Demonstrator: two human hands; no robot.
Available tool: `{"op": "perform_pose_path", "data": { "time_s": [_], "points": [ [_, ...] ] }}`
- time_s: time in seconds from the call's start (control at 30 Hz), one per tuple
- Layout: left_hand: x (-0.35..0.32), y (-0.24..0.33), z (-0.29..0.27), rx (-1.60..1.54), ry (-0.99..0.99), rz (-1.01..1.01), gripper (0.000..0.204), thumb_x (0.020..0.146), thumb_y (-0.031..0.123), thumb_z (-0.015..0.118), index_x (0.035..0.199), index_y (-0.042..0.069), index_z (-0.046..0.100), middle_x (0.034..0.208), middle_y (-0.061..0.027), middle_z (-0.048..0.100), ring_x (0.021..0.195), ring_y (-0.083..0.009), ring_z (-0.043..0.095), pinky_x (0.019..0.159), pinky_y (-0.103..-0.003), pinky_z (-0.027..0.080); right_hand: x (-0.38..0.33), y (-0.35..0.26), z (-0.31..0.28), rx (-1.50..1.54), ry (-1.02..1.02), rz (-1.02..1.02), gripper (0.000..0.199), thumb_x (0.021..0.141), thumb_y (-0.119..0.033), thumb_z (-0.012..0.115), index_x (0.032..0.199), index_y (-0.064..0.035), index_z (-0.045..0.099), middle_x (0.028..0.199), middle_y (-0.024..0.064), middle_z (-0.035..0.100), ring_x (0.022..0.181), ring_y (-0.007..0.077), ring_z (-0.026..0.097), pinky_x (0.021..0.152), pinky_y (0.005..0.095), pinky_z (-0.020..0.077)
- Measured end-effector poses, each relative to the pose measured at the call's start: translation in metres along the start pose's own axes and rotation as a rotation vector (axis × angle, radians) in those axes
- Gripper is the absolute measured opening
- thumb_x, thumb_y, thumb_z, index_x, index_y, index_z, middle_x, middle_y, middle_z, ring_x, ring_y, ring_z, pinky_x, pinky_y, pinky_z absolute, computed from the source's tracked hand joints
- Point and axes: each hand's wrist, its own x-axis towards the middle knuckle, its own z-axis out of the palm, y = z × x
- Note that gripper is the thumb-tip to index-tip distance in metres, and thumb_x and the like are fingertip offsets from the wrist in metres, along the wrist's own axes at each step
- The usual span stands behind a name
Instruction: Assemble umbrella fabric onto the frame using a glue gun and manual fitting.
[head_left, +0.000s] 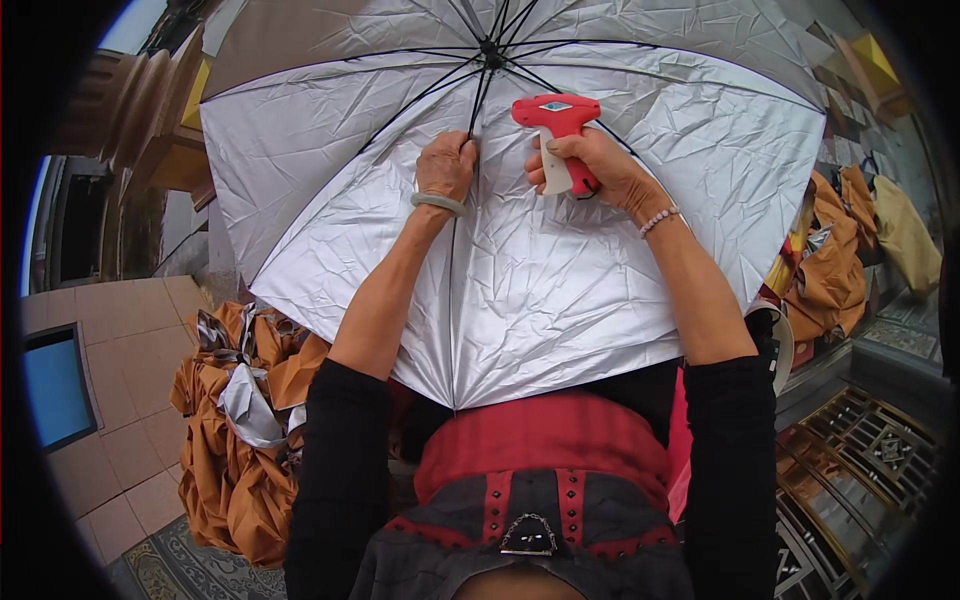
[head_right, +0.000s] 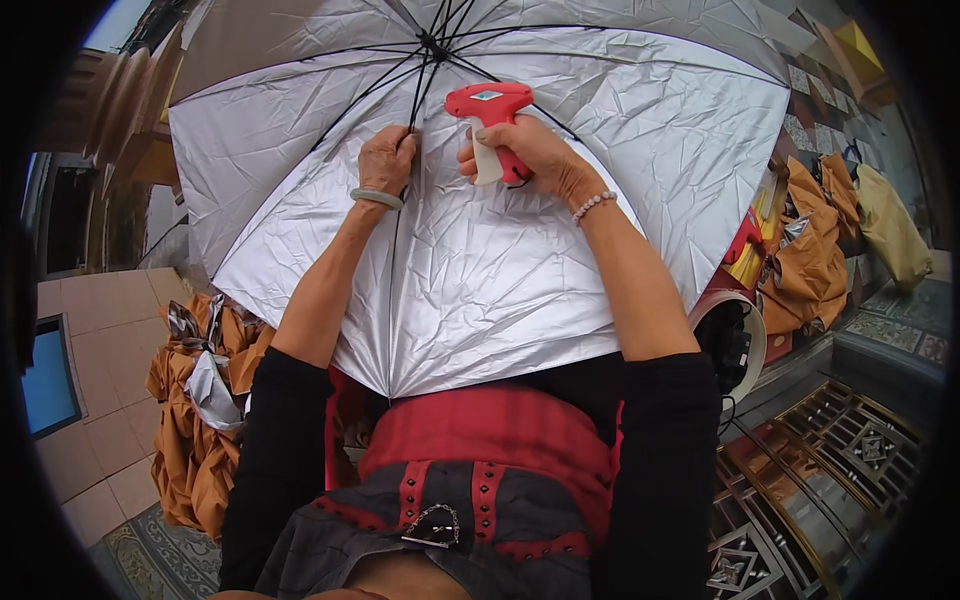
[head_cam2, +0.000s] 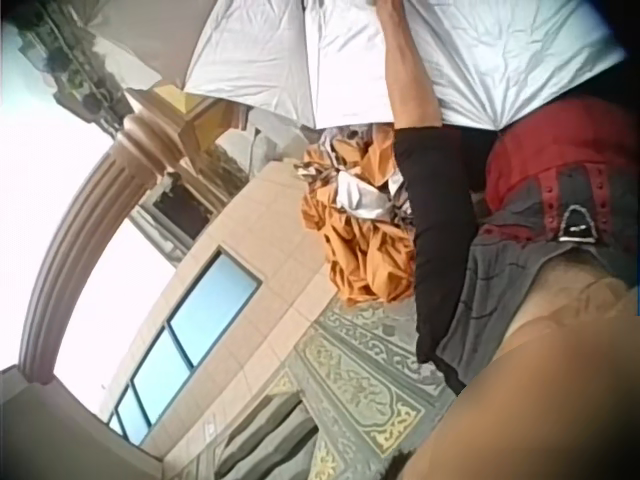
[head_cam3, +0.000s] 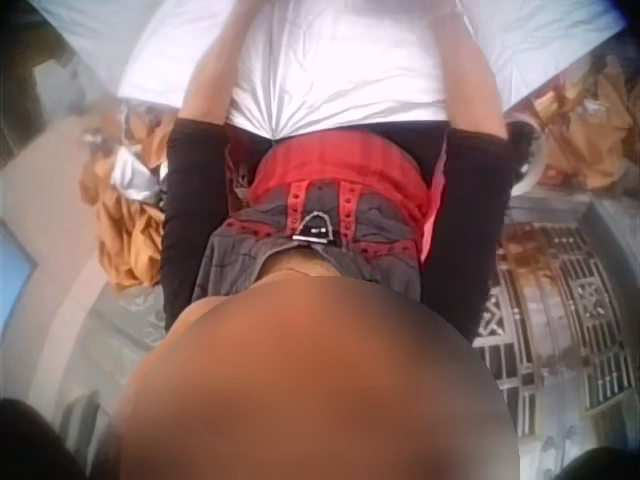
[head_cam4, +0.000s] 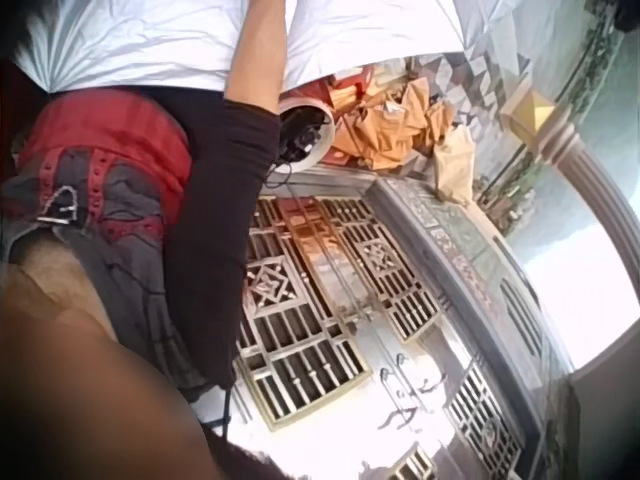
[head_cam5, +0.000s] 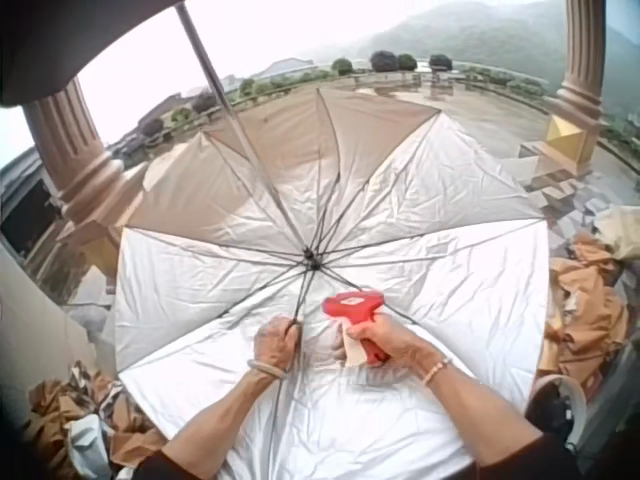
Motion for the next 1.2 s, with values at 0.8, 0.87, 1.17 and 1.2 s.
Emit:
{"op": "perform_pose_path", "data": {
  "time_s": [0.8,0.87,1.17,1.2],
  "points": [
    [0.009,0.106,0.049,0.217,-0.039,-0.161,0.057,0.070,0.023,0.063,0.119,0.003,0.042,0.108,-0.0177,0.050,0.096,-0.0352,0.053,0.078,-0.044,0.045,0.003,0.014,-0.017,0.310,0.333,-0.476,0.031,0.083,-0.015,0.053,0.108,0.0019,0.048,0.091,0.0173,0.063,0.080,0.0265,0.064,0.073,0.0387,0.0534],
    [0.005,0.099,0.046,0.205,-0.070,-0.217,0.062,0.069,0.020,0.063,0.124,0.002,0.040,0.108,-0.0213,0.048,0.100,-0.0406,0.050,0.081,-0.045,0.044,0.000,0.023,-0.028,0.213,0.381,-0.428,0.030,0.082,-0.014,0.053,0.107,0.0022,0.048,0.090,0.0171,0.063,0.078,0.0261,0.064,0.072,0.0375,0.0536],
    [0.010,-0.003,0.001,0.021,-0.085,-0.050,0.055,0.066,0.004,0.060,0.119,0.008,0.049,0.099,-0.0195,0.054,0.095,-0.0364,0.054,0.080,-0.040,0.045,-0.015,0.036,-0.032,-0.011,0.422,-0.262,0.030,0.080,-0.014,0.057,0.103,0.0036,0.049,0.088,0.0168,0.063,0.075,0.0225,0.065,0.066,0.0320,0.0546],
    [0.011,-0.006,-0.005,0.043,-0.123,-0.013,0.049,0.067,0.005,0.060,0.115,0.007,0.051,0.096,-0.0189,0.055,0.092,-0.0356,0.054,0.078,-0.039,0.045,-0.013,0.036,-0.028,-0.036,0.401,-0.232,0.030,0.081,-0.015,0.057,0.103,0.0036,0.049,0.088,0.0167,0.063,0.074,0.0222,0.064,0.066,0.0320,0.0546]
  ]
}}
